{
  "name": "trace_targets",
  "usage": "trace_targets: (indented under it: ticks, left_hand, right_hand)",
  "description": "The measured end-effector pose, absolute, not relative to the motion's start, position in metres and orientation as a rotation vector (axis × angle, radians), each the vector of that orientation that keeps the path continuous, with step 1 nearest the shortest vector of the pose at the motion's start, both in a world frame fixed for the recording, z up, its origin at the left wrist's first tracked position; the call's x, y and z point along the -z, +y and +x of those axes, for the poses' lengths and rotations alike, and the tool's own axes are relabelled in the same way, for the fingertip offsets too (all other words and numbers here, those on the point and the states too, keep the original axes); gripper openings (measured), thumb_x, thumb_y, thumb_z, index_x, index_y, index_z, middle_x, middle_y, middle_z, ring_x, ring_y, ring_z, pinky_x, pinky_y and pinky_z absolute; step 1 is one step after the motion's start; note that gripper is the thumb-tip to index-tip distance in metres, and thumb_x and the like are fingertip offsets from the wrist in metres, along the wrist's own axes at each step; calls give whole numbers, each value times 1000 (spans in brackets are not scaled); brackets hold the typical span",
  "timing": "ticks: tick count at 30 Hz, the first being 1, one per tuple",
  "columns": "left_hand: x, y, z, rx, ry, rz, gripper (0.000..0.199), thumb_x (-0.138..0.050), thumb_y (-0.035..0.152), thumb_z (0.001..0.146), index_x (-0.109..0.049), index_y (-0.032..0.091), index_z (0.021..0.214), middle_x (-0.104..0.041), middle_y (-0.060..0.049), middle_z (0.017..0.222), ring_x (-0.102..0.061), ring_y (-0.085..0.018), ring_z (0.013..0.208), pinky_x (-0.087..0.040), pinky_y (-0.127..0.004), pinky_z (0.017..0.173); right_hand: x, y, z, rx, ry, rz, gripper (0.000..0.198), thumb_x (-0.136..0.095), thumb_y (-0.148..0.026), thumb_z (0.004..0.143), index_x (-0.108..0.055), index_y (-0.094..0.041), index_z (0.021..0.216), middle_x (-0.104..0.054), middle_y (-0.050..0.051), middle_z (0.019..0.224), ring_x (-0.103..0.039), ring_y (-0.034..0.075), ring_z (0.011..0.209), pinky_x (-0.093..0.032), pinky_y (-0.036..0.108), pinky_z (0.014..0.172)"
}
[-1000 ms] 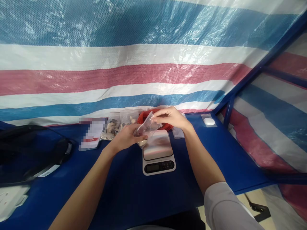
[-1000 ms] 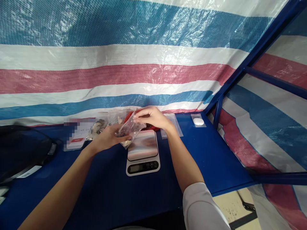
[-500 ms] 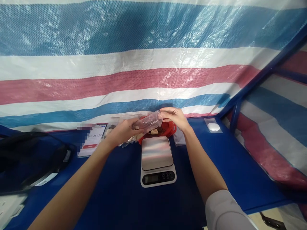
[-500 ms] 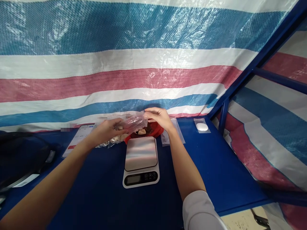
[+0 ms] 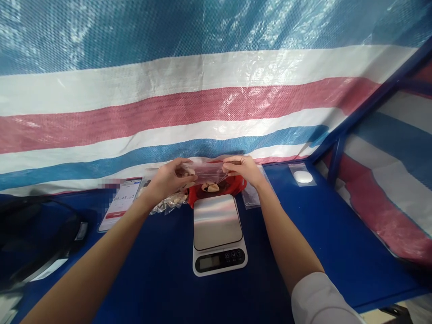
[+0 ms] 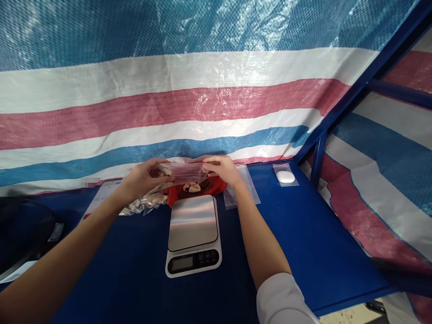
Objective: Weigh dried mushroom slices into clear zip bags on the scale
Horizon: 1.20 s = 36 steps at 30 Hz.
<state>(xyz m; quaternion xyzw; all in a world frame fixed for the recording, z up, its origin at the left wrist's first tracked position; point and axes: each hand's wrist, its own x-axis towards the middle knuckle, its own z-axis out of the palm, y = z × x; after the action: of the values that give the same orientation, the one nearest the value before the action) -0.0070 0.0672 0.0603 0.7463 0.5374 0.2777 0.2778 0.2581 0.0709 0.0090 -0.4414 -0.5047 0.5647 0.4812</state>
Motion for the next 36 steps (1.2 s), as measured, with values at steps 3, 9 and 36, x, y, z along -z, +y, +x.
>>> trace_targets:
  ticks: [3,9,36]
  left_hand:
    - [-57,71,-8,-786,1421,1945,61,-80,61,64,-69,17,104,-70,-3,75,-64,-19,67,-51,-31,62]
    - [-62,70,-7,-771,1311,1887,48,-77,63,70,-70,18,87,-70,-2,77,-64,-17,66,-51,-29,60]
    - [-74,76,11,-992,1400,1855,24,-73,45,76,-80,23,83,-77,-3,83,-70,-23,82,-59,-32,76]
  right_hand:
    - [-7,71,257,-1382,-1265,-1112,23,-80,-33,71,-77,-17,87,-75,3,78,-71,15,75,-62,28,73]
    - [-7,71,255,-1352,-1275,-1199,10,-74,-24,75,-77,-17,81,-74,3,75,-69,14,71,-63,28,71]
    - [-6,72,252,-1361,-1286,-1277,8,-69,-18,75,-73,-17,68,-72,4,71,-68,15,67,-63,27,64]
